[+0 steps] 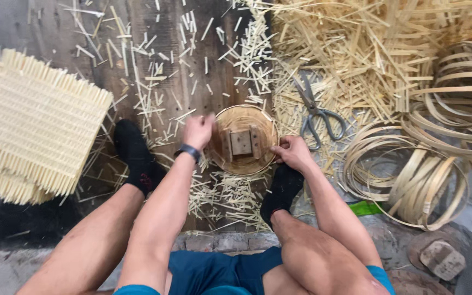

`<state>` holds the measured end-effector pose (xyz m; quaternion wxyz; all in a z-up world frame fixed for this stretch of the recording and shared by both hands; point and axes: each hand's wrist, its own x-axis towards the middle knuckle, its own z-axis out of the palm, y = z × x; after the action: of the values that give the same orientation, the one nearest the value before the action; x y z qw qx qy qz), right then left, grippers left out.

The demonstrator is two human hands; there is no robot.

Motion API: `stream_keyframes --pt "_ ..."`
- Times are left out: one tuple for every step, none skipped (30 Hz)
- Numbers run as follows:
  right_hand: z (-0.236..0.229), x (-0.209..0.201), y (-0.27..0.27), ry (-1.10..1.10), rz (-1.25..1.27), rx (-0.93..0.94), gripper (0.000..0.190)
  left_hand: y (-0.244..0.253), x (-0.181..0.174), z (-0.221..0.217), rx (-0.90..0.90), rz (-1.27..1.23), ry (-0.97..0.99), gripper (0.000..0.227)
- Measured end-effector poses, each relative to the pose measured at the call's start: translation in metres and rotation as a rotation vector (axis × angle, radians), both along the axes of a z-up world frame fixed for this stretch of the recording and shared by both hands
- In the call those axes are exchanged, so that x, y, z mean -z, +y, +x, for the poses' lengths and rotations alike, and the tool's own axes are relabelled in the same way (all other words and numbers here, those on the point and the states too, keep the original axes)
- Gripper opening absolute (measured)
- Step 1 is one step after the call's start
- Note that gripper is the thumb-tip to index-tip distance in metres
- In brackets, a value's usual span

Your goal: The person trims excess bamboo strips from a woven mat using shears and fits a circular bamboo frame onto the mat by hand.

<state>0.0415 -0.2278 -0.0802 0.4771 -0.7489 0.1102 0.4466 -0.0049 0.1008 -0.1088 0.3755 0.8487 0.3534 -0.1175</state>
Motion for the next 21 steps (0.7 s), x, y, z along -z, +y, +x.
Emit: stream_keyframes --pt "-0.005 0.006 0.000 0.012 0.032 0.008 0.026 0.006 0.005 -0.015 -0.098 -0.180 0.133 0.032" --pt "-0.005 0.011 -0.001 0.011 0.042 0.000 0.026 0.009 0.011 -0.022 -0.106 -0.171 0.130 0.032" --pt "-0.004 0.014 -0.002 0.024 0.058 0.018 0.024 0.011 0.015 -0.028 -0.159 -0.340 0.086 0.034" --pt "-0.005 0.016 -0.004 0.038 0.073 0.039 0.023 0.014 0.015 -0.032 -0.209 -0.509 0.042 0.039" --pt "-0.005 0.017 -0.003 0.038 0.080 0.034 0.023 0.016 0.013 -0.032 -0.213 -0.502 0.040 0.039" --pt "-0.005 0.016 -0.004 0.040 0.077 0.046 0.022 0.014 0.010 -0.030 -0.224 -0.447 0.050 0.038" --pt "-0.004 0.015 -0.003 0.043 0.075 0.057 0.021 0.011 0.006 -0.026 -0.235 -0.393 0.061 0.038" --pt "-0.006 0.011 -0.002 0.047 0.075 0.052 0.021 0.008 0.001 -0.024 -0.241 -0.392 0.064 0.038" --pt "-0.007 0.006 0.000 0.046 0.086 0.097 0.021 0.005 -0.005 -0.021 -0.235 -0.303 0.102 0.037" --pt "-0.005 -0.002 0.004 0.038 0.099 0.148 0.021 0.004 -0.011 -0.015 -0.221 -0.213 0.135 0.037" --pt "-0.004 -0.013 0.006 0.034 0.100 0.150 0.021 0.002 -0.018 -0.012 -0.219 -0.212 0.132 0.037" --pt "-0.004 -0.025 0.007 0.039 0.127 0.193 0.020 -0.001 -0.025 -0.013 -0.242 -0.253 0.107 0.039" --pt "-0.005 -0.036 0.008 0.044 0.155 0.237 0.020 -0.004 -0.031 -0.015 -0.265 -0.293 0.083 0.041" --pt "-0.006 -0.046 0.007 0.044 0.154 0.233 0.020 -0.005 -0.036 -0.021 -0.269 -0.294 0.083 0.041" --pt "-0.008 -0.052 0.005 0.165 0.297 0.345 0.021 -0.006 -0.040 -0.031 -0.474 -0.679 0.062 0.045" --pt "-0.012 -0.054 0.003 0.288 0.438 0.461 0.022 -0.009 -0.043 -0.042 -0.672 -1.065 0.041 0.049" --pt "-0.018 -0.049 0.008 0.288 0.437 0.463 0.022 -0.021 -0.043 -0.057 -0.644 -1.090 0.060 0.043" --pt "-0.027 -0.039 0.015 0.298 0.398 0.423 0.021 -0.037 -0.041 -0.070 -0.612 -1.115 0.083 0.040" --pt "-0.035 -0.027 0.020 0.308 0.360 0.382 0.022 -0.049 -0.036 -0.078 -0.609 -1.117 0.089 0.040" --pt "-0.039 -0.014 0.023 0.305 0.356 0.383 0.022 -0.063 -0.030 -0.083 -0.618 -1.114 -0.007 0.035" --pt "-0.043 -0.002 0.025 0.263 0.319 0.399 0.023 -0.070 -0.023 -0.086 -0.627 -1.110 -0.103 0.031"
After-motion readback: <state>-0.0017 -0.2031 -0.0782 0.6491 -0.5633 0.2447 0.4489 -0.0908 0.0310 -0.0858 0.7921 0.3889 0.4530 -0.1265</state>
